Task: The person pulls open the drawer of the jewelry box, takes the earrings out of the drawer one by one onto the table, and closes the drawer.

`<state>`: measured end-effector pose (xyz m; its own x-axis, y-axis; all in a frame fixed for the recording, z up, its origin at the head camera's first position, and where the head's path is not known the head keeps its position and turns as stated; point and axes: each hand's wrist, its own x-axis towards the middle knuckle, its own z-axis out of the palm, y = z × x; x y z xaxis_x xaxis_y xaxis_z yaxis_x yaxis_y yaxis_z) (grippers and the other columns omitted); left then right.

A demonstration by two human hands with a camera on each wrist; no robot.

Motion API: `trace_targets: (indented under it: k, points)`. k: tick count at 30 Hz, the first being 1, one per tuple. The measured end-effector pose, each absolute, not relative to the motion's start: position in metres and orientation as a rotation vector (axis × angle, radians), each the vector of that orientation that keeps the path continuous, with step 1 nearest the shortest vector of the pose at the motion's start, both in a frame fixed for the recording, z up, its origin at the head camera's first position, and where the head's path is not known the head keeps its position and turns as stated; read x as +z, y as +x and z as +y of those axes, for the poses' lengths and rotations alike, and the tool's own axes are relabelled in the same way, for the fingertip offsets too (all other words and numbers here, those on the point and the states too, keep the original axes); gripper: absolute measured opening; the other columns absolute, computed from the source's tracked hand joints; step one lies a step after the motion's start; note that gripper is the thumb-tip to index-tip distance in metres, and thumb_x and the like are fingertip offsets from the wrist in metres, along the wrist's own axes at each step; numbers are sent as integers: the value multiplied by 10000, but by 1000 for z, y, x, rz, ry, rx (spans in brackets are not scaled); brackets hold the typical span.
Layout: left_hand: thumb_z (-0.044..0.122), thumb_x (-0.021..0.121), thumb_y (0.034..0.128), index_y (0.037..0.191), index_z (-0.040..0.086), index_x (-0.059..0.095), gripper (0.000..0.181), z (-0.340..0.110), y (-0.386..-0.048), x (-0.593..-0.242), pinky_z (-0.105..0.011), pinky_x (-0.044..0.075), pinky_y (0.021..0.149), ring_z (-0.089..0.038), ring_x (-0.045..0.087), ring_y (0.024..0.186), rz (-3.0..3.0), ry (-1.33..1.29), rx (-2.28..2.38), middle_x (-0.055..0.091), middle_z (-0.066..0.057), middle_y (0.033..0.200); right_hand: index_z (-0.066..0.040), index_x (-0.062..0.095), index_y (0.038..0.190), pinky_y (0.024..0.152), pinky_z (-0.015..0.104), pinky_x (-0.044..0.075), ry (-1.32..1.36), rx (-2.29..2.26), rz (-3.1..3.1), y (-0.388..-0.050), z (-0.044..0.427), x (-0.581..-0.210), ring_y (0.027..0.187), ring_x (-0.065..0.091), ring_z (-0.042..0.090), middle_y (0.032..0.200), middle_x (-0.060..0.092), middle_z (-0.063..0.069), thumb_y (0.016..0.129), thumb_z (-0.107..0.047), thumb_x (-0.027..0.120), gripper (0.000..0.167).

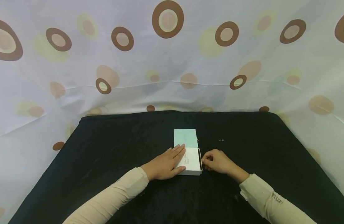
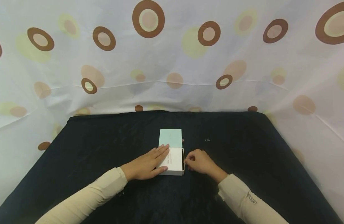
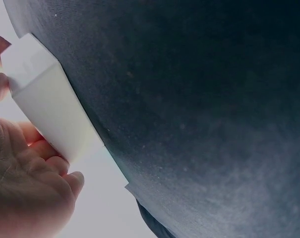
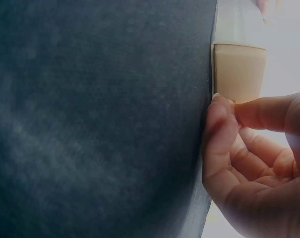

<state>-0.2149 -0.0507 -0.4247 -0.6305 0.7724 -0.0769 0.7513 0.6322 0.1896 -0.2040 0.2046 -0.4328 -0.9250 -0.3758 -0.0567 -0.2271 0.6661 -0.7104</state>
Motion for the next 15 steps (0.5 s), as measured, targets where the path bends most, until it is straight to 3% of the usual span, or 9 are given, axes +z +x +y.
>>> trace_targets:
  k: [15]
  points:
    - [488,351,1013,1536,53,147,709,-51,-215,-425,-386,158,1183,-196,88,1478,2697,1280,211,76,-57,1614,-23,707,831,507,244,509,-468,-1116,2676,-203,206,-432,574,611,100,656,648,2,920,-63,585,156]
